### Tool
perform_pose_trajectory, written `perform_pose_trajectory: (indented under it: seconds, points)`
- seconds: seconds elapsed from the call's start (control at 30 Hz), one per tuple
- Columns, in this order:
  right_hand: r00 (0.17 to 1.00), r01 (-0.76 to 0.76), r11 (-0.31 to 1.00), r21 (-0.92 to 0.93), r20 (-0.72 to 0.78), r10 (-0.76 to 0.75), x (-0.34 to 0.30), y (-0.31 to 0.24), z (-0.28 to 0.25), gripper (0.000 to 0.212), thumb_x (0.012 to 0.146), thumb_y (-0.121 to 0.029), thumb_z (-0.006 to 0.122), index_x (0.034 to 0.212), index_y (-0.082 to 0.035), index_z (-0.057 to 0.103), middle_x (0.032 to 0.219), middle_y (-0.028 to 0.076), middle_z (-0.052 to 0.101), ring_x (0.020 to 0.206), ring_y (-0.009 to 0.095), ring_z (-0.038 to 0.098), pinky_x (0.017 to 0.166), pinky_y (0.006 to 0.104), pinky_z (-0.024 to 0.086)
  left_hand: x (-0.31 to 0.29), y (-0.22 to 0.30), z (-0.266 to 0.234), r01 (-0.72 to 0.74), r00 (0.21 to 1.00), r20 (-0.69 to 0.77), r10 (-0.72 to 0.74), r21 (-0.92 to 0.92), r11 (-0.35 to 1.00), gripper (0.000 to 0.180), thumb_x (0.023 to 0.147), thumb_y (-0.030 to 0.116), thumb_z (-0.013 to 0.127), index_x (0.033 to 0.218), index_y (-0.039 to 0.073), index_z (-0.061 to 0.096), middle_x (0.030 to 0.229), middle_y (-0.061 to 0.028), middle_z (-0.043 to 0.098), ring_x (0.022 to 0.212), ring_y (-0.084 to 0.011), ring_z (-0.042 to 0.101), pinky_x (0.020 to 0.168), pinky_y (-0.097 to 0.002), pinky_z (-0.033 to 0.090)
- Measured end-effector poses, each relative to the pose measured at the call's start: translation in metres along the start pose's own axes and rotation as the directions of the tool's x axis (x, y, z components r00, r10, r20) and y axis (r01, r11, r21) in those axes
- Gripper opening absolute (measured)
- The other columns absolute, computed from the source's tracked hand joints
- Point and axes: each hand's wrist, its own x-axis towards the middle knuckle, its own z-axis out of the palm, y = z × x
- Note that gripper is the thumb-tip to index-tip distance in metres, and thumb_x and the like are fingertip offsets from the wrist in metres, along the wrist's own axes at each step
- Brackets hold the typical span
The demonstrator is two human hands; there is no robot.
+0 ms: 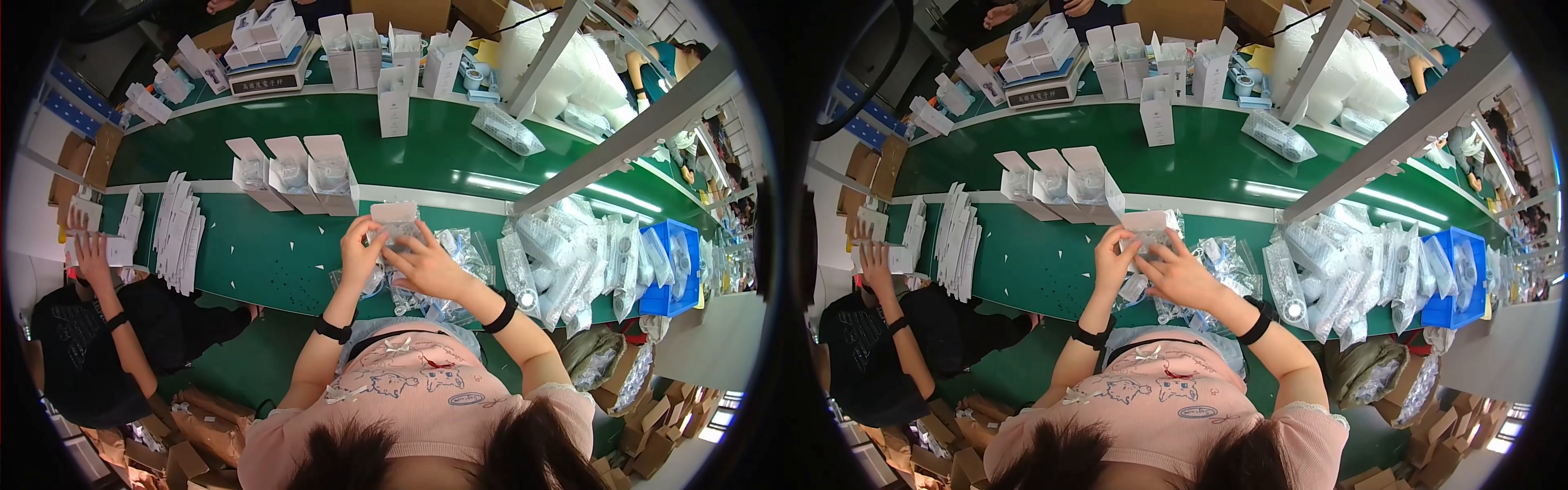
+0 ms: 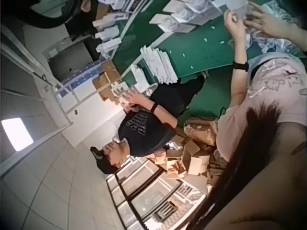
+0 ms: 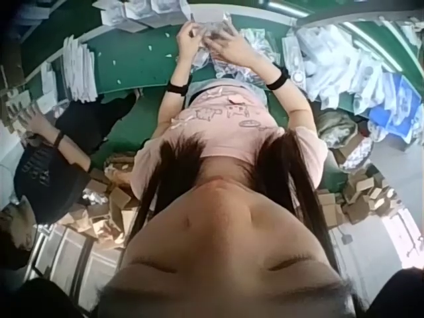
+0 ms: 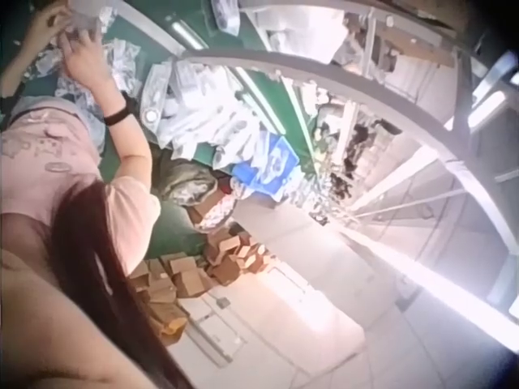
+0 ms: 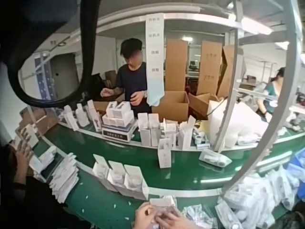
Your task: The person packages items by hand, placing a bubble-wrapped device, a small plastic bag, and a white cable into a white box. They repeat this process multiple times, occasionally moving items on the table to reach more boxes.
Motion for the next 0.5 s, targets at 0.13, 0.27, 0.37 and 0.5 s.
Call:
perform_pose_trajectory:
  seconds: [0.13,0.27,0.37,0.5]
  points:
    - [0.996,0.047,0.999,-0.003,-0.076,-0.047,-0.009,0.006,0.008,0.056,0.064,-0.024,0.068,0.112,-0.008,0.046,0.115,0.010,0.047,0.111,0.026,0.040,0.099,0.0462,0.024,-0.003,-0.009,-0.004,0.095,0.995,0.013,-0.094,-0.041,0.995,0.011,0.070,0.000,0.062,0.079,-0.001,0.055,0.077,-0.0007,0.053,0.068,-0.0053,0.046,0.059,-0.0186,0.035]
    - [0.902,-0.128,0.891,0.435,-0.323,0.287,-0.024,0.025,0.013,0.072,0.059,-0.022,0.073,0.120,-0.005,0.038,0.120,0.013,0.044,0.114,0.028,0.038,0.101,0.0442,0.022,-0.002,-0.009,-0.004,0.108,0.994,-0.016,-0.110,-0.099,0.989,0.012,0.069,0.002,0.063,0.079,0.001,0.056,0.071,0.0010,0.053,0.058,-0.0041,0.041,0.049,-0.0188,0.030]
    - [0.907,-0.286,0.718,0.634,-0.063,0.416,-0.036,0.040,0.046,0.082,0.055,-0.017,0.076,0.123,-0.004,0.033,0.121,0.016,0.040,0.113,0.029,0.039,0.099,0.0394,0.026,-0.001,-0.009,0.000,0.140,0.990,0.007,-0.142,-0.222,0.965,0.012,0.070,0.002,0.063,0.080,0.001,0.056,0.074,0.0010,0.054,0.058,-0.0041,0.040,0.049,-0.0186,0.029]
    - [0.853,-0.390,0.498,0.775,0.099,0.513,-0.030,0.046,0.065,0.085,0.056,-0.013,0.075,0.126,-0.003,0.028,0.120,0.017,0.041,0.113,0.028,0.040,0.096,0.0361,0.030,0.005,0.003,0.013,0.001,0.998,0.067,0.010,-0.160,0.987,0.016,0.072,0.002,0.061,0.087,0.001,0.056,0.086,-0.0014,0.056,0.067,-0.0060,0.047,0.054,-0.0197,0.037]
